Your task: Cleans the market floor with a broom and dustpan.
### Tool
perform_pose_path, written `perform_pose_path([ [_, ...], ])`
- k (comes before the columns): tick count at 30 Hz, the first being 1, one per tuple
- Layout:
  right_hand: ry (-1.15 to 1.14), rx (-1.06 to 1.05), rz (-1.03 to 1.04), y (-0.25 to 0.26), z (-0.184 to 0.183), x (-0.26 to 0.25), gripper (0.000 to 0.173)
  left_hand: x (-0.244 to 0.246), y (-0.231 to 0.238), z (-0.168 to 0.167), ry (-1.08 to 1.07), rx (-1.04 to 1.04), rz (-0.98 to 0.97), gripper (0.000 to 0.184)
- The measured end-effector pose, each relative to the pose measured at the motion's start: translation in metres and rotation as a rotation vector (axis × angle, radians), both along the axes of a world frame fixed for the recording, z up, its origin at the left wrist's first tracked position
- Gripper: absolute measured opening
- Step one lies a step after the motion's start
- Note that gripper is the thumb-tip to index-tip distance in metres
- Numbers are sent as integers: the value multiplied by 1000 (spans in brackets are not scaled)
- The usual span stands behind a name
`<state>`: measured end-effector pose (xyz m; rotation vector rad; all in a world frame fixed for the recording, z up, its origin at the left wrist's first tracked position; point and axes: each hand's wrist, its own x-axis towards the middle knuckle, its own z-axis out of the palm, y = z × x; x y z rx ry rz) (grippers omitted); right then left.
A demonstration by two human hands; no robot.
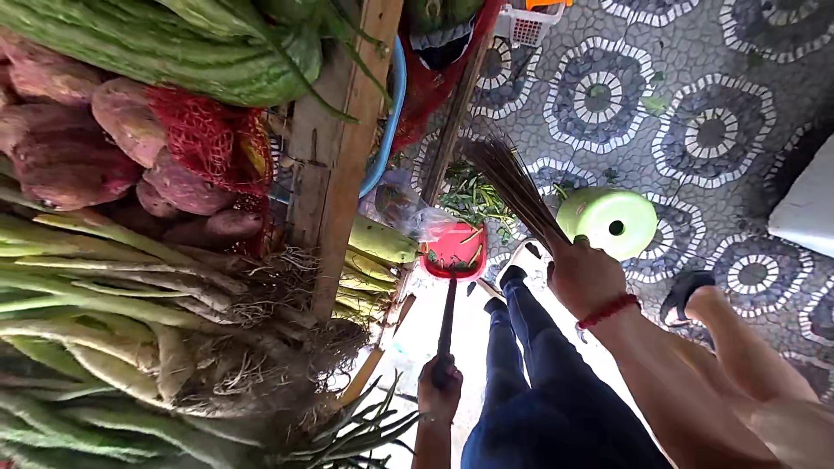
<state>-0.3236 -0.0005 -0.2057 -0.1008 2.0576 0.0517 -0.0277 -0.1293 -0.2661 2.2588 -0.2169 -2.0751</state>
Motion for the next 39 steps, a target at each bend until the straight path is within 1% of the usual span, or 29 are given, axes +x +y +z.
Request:
perform_pose_path([
  [1, 14, -40, -16, -2, -4, -3, 61, -2, 1, 1, -7, 1, -8, 37],
  [2, 33, -104, -43, -7, -20, -11, 62, -4, 3, 1, -9, 2, -17, 37],
  [5, 17, -225, -58, -37, -109, -52, 64, -3, 9, 0, -7, 1, -36, 37],
  [6, -20, -225, -52, -46, -134, -61, 63, -4, 11, -1, -14, -3, -30, 36],
  [7, -59, -206, -38, -52, -145, -66, 59, -4, 11, -1, -24, -5, -24, 35],
  [8, -98, -179, -20, -53, -141, -64, 51, -3, 9, 1, -44, -6, -23, 33],
  [9, -126, -167, -17, -46, -126, -57, 46, -2, 9, 2, -58, -5, -14, 33],
  [10, -133, -169, -27, -34, -105, -46, 46, -2, 9, 1, -62, 0, -10, 34],
  [12, -80, -195, -65, -4, -61, -20, 57, -4, 11, -1, -64, 3, -12, 34],
  [13, -118, -184, -61, 8, -44, -8, 63, -5, 12, -1, -65, 1, -10, 33],
  [14, -184, -181, -57, 16, -33, 3, 67, -5, 14, 0, -71, -2, -6, 33],
  [15, -241, -205, -70, 21, -32, 12, 68, -5, 15, 1, -75, -6, -5, 32],
  [16, -291, -252, -94, 23, -39, 18, 69, -6, 18, 1, -77, -9, 0, 33],
  [18, -373, -398, -166, 20, -72, 24, 67, -6, 25, 0, -76, -17, -6, 34],
  [20, -455, -545, -243, 0, -123, 28, 60, -6, 32, -1, -82, -33, -21, 34],
  [22, -540, -609, -262, -36, -179, 36, 57, -5, 36, -2, -90, -39, -25, 33],
  [24, -547, -623, -310, -72, -224, 42, 48, -5, 38, -4, -101, -34, -17, 32],
  [25, -532, -602, -352, -85, -239, 41, 43, -6, 38, -4, -104, -32, -10, 33],
  [27, -479, -581, -504, -96, -261, 32, 39, -7, 35, -5, -114, -38, -5, 33],
  [29, -440, -571, -677, -85, -267, 20, 38, -7, 30, -3, -127, -40, -9, 32],
  [31, -361, -581, -886, -55, -280, 20, 41, -9, 25, -4, -117, -36, -2, 33],
  [33, -292, -585, -1060, -12, -281, 30, 42, -8, 22, -5, -103, -29, 9, 33],
  [34, -293, -555, -1150, 7, -270, 30, 43, -7, 21, -5, -95, -26, 10, 33],
  [35, -290, -517, -1247, 24, -256, 30, 43, -8, 21, -5, -90, -25, 7, 33],
  [37, -319, -460, -1409, 55, -217, 32, 45, -9, 23, -3, -93, -29, 3, 32],
  [39, -348, -451, -1487, 76, -173, 40, 45, -11, 27, -2, -91, -33, -4, 33],
])
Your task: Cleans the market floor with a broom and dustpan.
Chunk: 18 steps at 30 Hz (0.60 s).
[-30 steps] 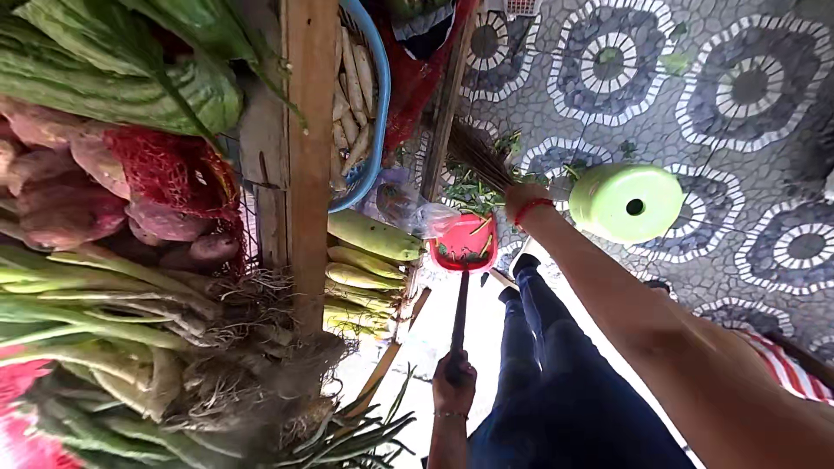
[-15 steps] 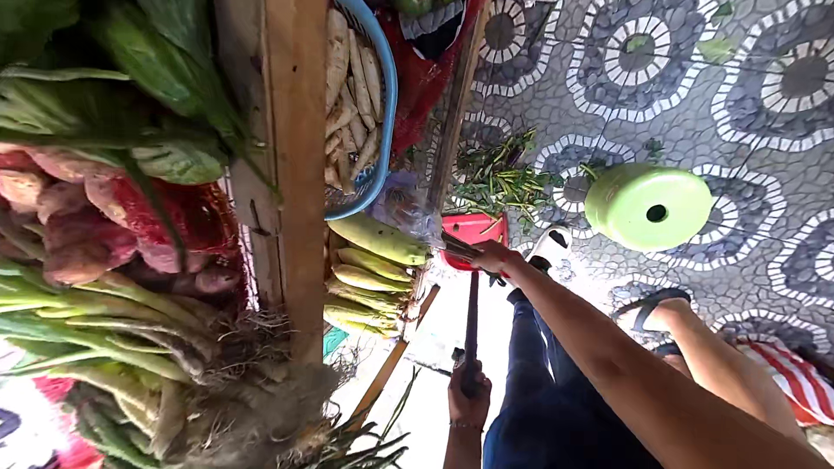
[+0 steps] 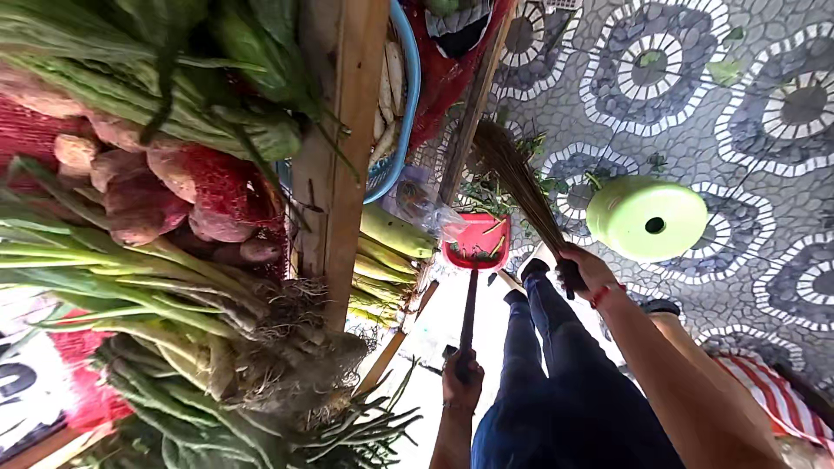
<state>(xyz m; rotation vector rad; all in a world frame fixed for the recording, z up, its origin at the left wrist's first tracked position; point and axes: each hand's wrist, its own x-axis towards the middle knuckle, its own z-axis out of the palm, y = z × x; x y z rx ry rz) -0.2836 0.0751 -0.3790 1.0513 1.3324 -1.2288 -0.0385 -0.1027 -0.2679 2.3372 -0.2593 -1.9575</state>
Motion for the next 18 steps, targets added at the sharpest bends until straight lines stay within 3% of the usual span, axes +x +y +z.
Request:
perform_pose_path([
  [5, 100, 2, 231, 17, 128, 19, 57, 7, 0, 1, 27, 26, -14, 32],
  [9, 395, 155, 715, 42, 174, -6, 64, 18, -22, 6, 40, 66, -85, 35],
  [13, 525, 397, 1031, 46, 145, -71, 67, 20, -52, 13, 21, 101, -203, 37],
  [18, 485, 514, 1110, 30, 59, -111, 67, 23, -80, 17, -22, 95, -344, 33],
])
